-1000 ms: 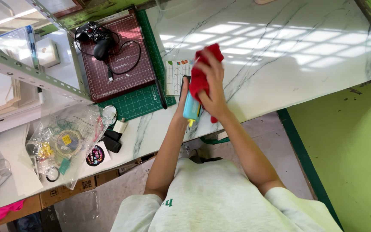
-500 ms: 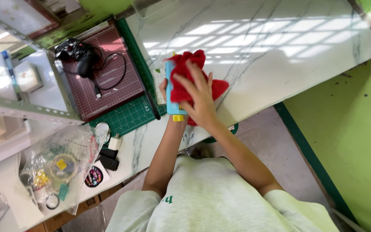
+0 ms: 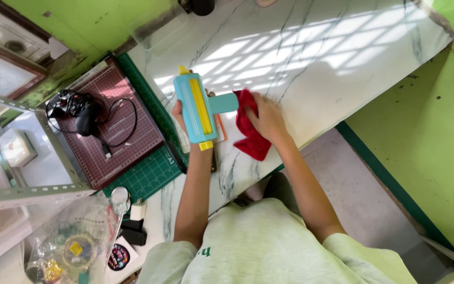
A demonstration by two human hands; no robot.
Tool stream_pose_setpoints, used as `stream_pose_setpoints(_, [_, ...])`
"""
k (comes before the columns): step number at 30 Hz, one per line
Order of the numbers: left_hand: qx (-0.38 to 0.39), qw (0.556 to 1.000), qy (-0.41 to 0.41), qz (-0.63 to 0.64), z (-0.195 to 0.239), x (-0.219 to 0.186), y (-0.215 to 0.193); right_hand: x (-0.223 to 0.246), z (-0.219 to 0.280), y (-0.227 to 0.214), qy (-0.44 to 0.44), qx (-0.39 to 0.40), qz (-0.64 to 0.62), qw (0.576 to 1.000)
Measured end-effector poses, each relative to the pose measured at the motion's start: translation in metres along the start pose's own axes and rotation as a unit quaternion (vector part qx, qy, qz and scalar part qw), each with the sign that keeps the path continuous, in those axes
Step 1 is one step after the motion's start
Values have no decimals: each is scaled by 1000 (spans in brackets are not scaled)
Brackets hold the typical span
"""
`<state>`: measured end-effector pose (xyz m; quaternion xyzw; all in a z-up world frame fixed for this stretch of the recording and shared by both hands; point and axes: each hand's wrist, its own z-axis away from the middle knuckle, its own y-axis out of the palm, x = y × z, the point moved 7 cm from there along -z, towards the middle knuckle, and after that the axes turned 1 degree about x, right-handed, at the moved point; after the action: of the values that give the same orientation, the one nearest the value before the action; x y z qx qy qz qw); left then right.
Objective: The person cleans a white plastic organizer and a blue paper cutter with a red cloth. They then wipe a black camera and wrap its cable around the body.
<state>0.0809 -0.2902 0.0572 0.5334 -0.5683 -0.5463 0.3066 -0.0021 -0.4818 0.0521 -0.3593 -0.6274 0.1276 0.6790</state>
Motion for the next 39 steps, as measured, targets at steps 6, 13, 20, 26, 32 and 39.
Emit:
stream_pose_setpoints(6, [-140, 975, -114, -131, -35, 54, -47, 8, -25, -65, -197, 57, -208, 956])
stream_pose_setpoints(13, [-97, 936, -160, -298, -109, 145, -24, -39, -105, -127, -136, 130, -56, 981])
stream_pose_setpoints(20, [-109, 833, -99, -533, -181, 218, -38, -88, -162, -180, -208, 131, -6, 969])
stream_pose_setpoints(26, [-126, 839, -101, -519, -220, 263, -46, -126, -210, -196, -151, 168, -43, 973])
stream_pose_setpoints(32, [-185, 861, -79, -467, -261, 281, -76, -147, -254, -192, -201, 148, -75, 965])
stream_pose_setpoints(39, [-164, 838, -108, -509, -335, 307, -114, -159, -313, -186, -233, 110, 65, 964])
